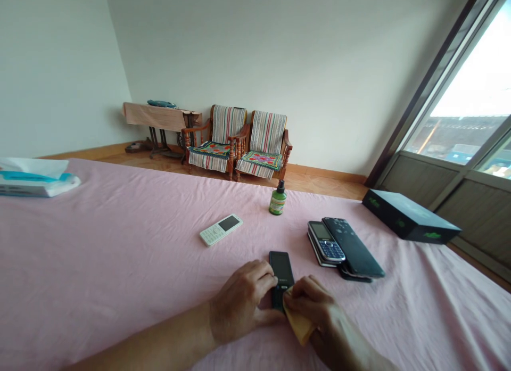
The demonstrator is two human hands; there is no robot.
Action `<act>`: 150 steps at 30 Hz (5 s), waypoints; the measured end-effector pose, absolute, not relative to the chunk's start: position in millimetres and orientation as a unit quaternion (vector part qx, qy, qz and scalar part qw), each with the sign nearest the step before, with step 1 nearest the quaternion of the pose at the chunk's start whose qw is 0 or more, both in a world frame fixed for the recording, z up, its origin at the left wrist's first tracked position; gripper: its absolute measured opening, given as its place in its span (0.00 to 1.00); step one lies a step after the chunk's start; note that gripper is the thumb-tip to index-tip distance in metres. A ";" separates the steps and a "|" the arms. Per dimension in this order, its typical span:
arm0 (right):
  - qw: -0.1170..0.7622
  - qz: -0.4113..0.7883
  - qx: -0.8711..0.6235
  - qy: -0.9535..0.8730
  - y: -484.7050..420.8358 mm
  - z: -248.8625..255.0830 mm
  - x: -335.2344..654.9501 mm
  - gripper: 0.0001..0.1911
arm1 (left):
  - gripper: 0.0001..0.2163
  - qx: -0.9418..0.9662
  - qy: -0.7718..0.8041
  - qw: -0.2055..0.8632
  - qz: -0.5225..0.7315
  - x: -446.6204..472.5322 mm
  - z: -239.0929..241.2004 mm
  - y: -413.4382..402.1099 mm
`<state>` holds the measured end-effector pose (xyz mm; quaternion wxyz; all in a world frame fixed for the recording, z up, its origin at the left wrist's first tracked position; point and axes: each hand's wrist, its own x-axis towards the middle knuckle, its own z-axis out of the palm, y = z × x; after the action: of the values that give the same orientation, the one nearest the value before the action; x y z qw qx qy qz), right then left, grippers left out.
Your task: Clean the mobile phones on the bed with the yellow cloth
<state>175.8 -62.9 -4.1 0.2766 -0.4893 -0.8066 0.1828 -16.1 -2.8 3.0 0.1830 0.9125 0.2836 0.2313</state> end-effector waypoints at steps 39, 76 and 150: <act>0.352 0.130 -0.466 -0.801 -26.3 -13.0 194.1 0.18 | 0.22 0.887 0.345 0.178 0.248 -16.4 1.6 10.3; 0.328 0.180 -0.531 -0.760 -29.4 -6.2 161.8 0.20 | 0.20 0.879 0.322 0.225 0.272 -20.7 -0.7 15.3; 0.450 0.462 -0.538 -0.542 -29.4 8.4 181.3 0.21 | 0.20 0.822 0.315 0.305 0.364 -21.4 3.8 15.0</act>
<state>181.3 -29.4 8.4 0.4500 -0.5384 -0.5423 0.4620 -21.4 15.0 3.8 0.3047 0.8220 0.3148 0.3639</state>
